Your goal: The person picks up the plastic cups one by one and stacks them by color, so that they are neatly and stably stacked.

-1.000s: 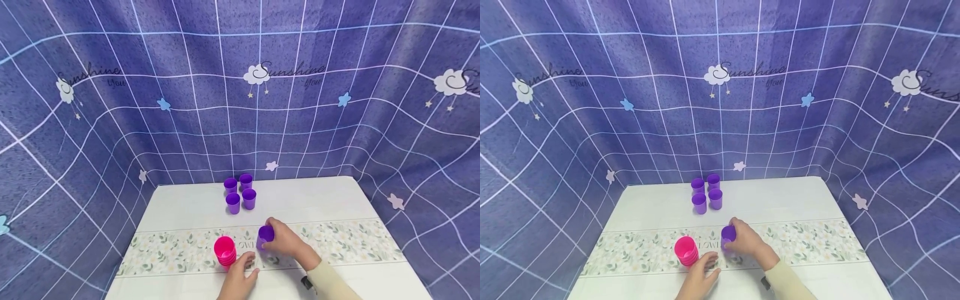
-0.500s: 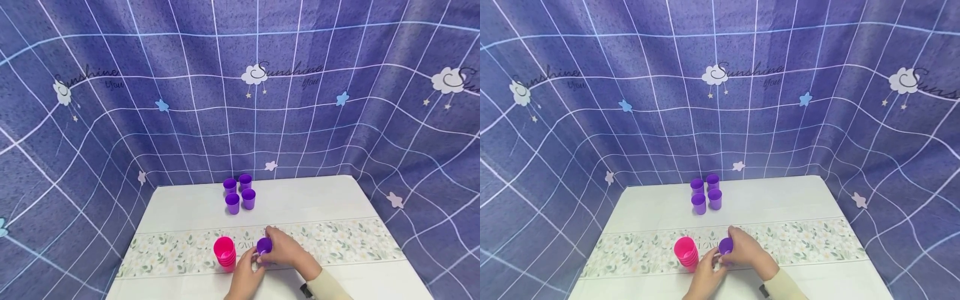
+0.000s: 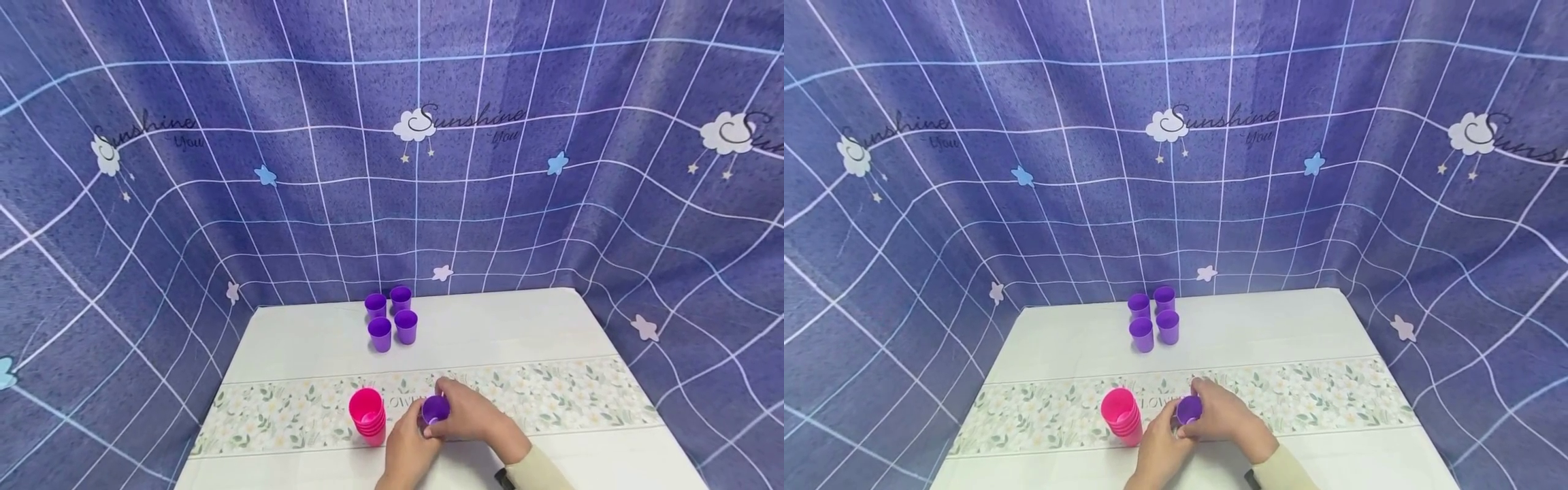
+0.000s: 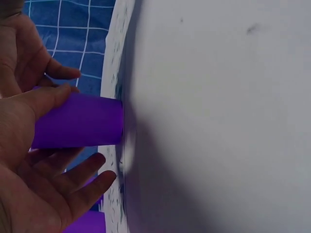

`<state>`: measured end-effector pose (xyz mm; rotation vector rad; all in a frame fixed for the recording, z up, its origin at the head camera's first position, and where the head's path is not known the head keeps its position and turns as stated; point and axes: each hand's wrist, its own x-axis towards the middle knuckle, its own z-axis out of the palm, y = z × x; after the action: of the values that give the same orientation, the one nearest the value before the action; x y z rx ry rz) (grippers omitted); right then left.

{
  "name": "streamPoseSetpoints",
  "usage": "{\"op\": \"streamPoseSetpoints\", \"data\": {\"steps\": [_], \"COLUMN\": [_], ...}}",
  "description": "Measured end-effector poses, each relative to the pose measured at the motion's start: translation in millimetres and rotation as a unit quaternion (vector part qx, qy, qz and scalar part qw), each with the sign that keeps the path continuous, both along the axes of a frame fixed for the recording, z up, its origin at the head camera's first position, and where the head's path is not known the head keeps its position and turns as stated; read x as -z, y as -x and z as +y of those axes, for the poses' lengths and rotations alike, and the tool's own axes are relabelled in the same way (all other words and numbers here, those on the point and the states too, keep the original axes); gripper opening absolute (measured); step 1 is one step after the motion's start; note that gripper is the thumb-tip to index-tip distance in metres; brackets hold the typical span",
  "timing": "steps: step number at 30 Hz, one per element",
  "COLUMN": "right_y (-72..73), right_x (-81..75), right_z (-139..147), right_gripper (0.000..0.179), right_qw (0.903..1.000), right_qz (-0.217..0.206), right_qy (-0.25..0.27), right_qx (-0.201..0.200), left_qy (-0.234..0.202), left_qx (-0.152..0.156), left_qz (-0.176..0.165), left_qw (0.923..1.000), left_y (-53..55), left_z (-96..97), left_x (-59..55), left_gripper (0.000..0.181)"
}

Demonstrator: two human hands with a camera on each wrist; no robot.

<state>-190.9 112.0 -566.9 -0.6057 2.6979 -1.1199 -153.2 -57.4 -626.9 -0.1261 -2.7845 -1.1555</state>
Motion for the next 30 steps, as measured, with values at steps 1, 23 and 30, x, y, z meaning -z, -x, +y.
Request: {"op": "streamPoseSetpoints", "data": {"steps": [1,23,30], "right_y": [0.5,61.4,73.0], "right_x": [-0.4,31.8,38.7], "right_z": [0,-30,-38], "right_gripper": [0.053,0.063,0.061], "right_qw": [1.0,0.9782,0.9698], "right_qz": [-0.007,0.197,0.231], "right_qy": [0.004,-0.012,-0.04], "right_qx": [0.002,0.064,0.067], "left_qy": [0.003,0.068,0.108], "left_qx": [0.001,0.042,0.071], "left_qz": [0.002,0.024,0.059], "left_qw": [1.0,0.9965,0.9898], "left_y": [0.3,5.1,6.5], "left_z": [-0.5,4.5,3.9], "left_x": [-0.5,-3.5,-1.3], "left_gripper": [0.064,0.079,0.07]}}
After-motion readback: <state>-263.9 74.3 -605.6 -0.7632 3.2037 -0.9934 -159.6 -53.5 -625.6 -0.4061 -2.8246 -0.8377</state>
